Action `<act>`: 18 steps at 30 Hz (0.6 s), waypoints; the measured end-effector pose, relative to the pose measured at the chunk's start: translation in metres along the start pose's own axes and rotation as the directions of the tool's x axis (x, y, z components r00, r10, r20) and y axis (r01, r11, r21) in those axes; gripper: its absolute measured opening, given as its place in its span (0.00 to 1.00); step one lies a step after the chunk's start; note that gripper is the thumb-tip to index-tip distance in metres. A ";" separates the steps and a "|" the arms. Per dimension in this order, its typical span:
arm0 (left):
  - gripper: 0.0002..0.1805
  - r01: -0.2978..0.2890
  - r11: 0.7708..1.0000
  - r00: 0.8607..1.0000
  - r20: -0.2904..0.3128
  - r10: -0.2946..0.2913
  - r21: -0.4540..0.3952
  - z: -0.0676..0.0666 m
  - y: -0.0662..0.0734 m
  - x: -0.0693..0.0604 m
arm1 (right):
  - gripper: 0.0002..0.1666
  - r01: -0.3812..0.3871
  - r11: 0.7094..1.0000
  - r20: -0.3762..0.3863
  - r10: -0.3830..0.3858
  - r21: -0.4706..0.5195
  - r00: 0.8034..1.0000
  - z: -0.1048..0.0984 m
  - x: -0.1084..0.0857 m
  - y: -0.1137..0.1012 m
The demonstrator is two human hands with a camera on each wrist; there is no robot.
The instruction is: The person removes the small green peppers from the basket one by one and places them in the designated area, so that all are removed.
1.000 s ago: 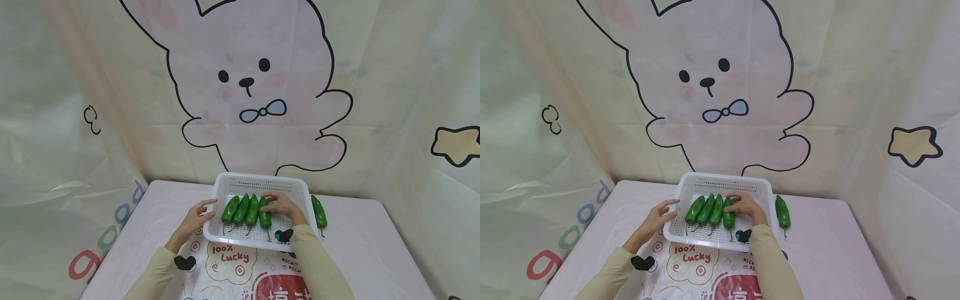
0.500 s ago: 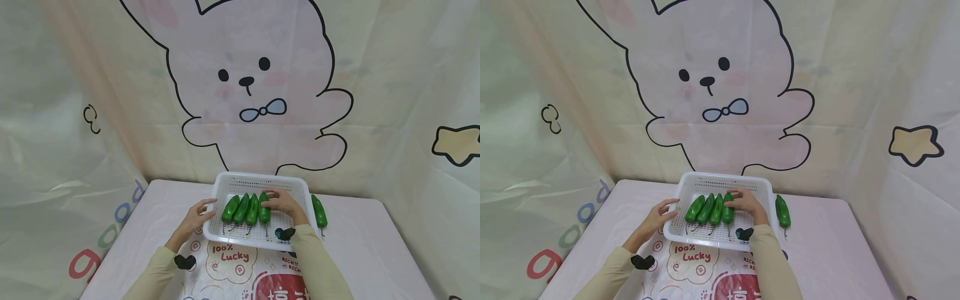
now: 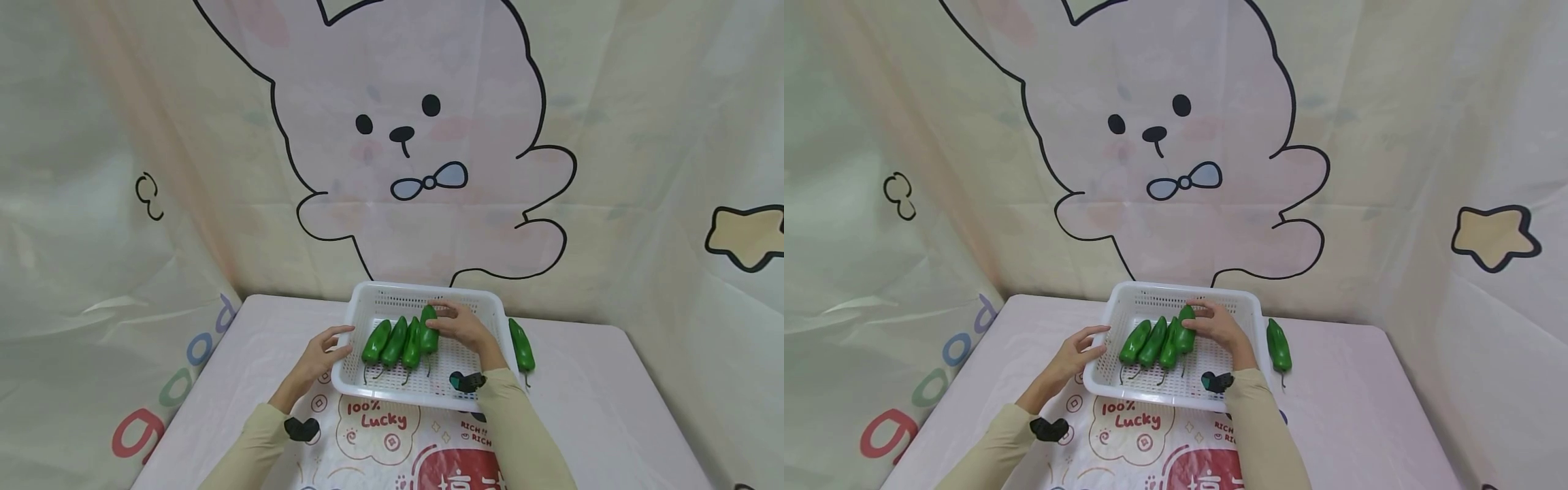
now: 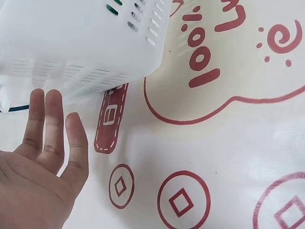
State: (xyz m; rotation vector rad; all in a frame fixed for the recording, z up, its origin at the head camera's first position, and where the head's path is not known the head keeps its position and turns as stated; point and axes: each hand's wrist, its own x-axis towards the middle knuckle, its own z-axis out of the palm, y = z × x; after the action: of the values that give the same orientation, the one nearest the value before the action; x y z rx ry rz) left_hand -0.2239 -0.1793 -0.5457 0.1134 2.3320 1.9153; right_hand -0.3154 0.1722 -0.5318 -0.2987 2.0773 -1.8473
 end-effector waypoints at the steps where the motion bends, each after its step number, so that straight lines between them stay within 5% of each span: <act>1: 0.26 0.003 1.000 1.000 -0.007 -0.002 0.008 0.000 0.000 0.000 | 0.39 0.006 1.000 0.000 -0.006 0.007 1.000 0.000 0.000 -0.001; 6: 0.25 0.009 1.000 0.999 -0.033 -0.009 0.022 0.004 0.002 -0.001 | 0.37 0.026 0.996 0.013 -0.027 0.083 1.000 0.000 0.000 -0.009; 12: 0.24 -0.009 1.000 0.999 -0.035 0.010 0.016 0.007 0.025 -0.012 | 0.38 0.034 0.985 0.022 -0.038 0.169 0.999 0.001 -0.002 -0.019; 18: 0.25 -0.026 1.000 0.999 0.024 0.026 0.008 0.003 0.036 -0.019 | 0.37 0.042 0.973 0.024 -0.049 0.225 0.999 0.004 -0.003 -0.026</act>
State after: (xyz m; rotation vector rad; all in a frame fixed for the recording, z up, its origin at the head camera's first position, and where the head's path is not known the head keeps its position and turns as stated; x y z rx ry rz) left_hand -0.2057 -0.1721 -0.5096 0.1677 2.3346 1.9057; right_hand -0.3132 0.1665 -0.5062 -0.3157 1.8342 -2.0685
